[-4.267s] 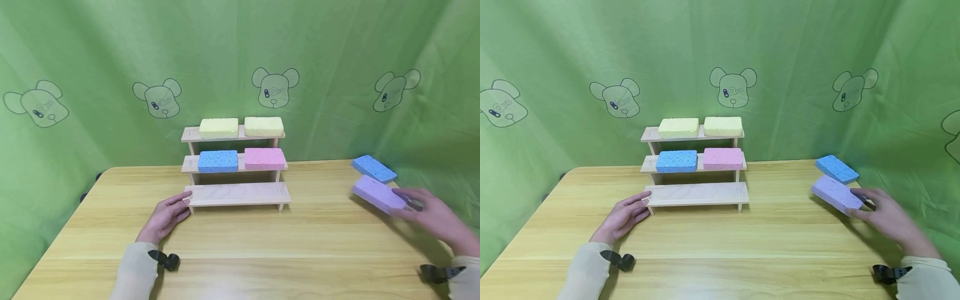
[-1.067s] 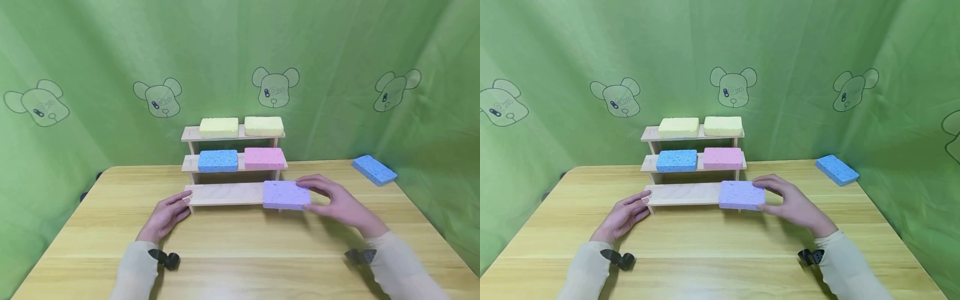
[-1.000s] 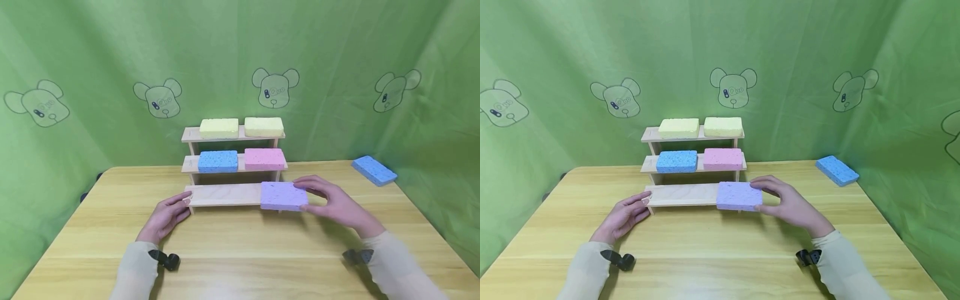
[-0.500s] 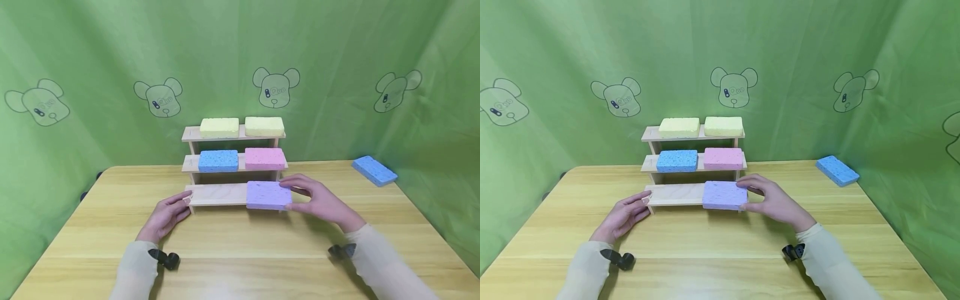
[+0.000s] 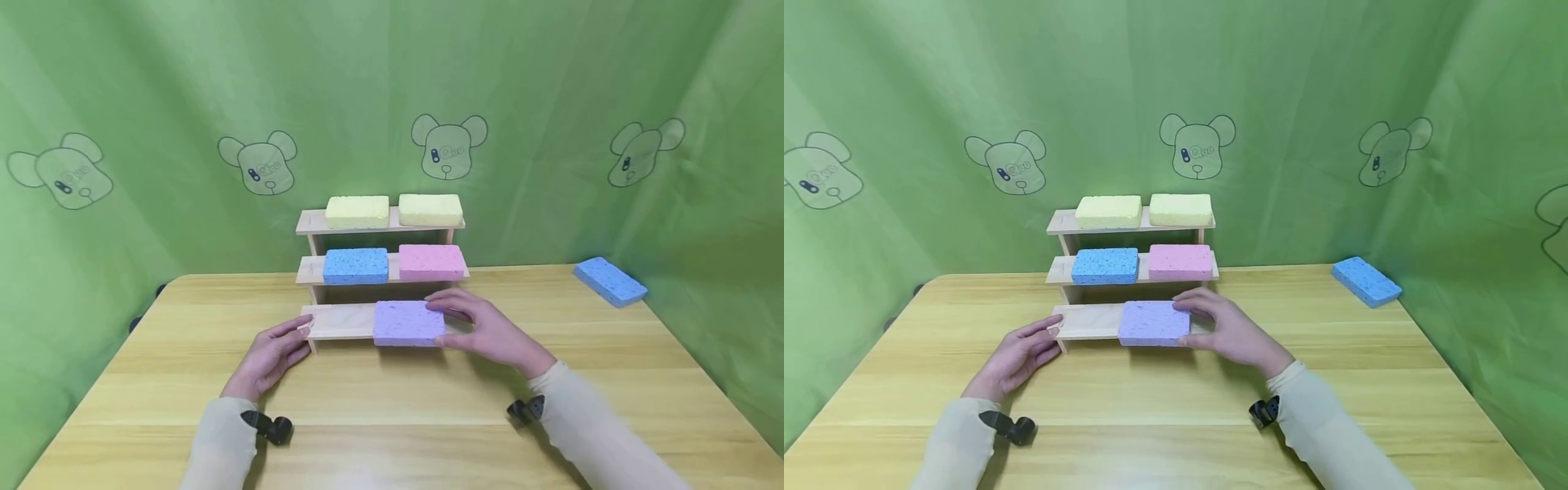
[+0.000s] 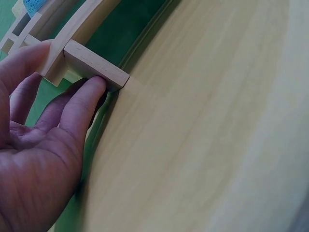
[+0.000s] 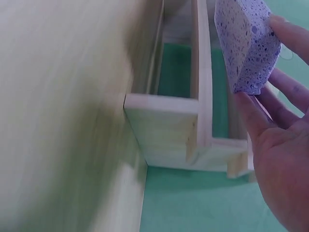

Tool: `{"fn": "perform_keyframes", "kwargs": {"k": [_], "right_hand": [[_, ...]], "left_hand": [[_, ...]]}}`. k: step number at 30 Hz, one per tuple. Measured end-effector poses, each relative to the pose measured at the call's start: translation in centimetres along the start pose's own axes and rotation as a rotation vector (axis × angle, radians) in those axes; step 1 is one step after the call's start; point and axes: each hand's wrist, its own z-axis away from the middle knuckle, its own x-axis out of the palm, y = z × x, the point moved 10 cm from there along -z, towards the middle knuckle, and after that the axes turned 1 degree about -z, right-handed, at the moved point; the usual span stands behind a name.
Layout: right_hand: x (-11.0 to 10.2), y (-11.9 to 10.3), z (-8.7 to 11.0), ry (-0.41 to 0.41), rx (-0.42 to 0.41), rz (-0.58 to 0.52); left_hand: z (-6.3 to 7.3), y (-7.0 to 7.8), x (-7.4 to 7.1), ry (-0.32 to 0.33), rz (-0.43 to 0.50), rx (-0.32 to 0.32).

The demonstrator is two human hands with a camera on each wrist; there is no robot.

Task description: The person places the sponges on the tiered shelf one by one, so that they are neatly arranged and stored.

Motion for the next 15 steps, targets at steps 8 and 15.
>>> {"fn": "perform_keyframes", "kwargs": {"k": [8, 15], "right_hand": [[1.9, -0.5, -1.7, 0.0, -0.012, -0.041], [2.8, -0.8, -2.1, 0.003, -0.018, -0.058]], "left_hand": [[0.1, 0.1, -0.1, 0.0, 0.007, -0.004], [-0.1, 0.0, 0.3, -0.004, 0.017, -0.008]]}}
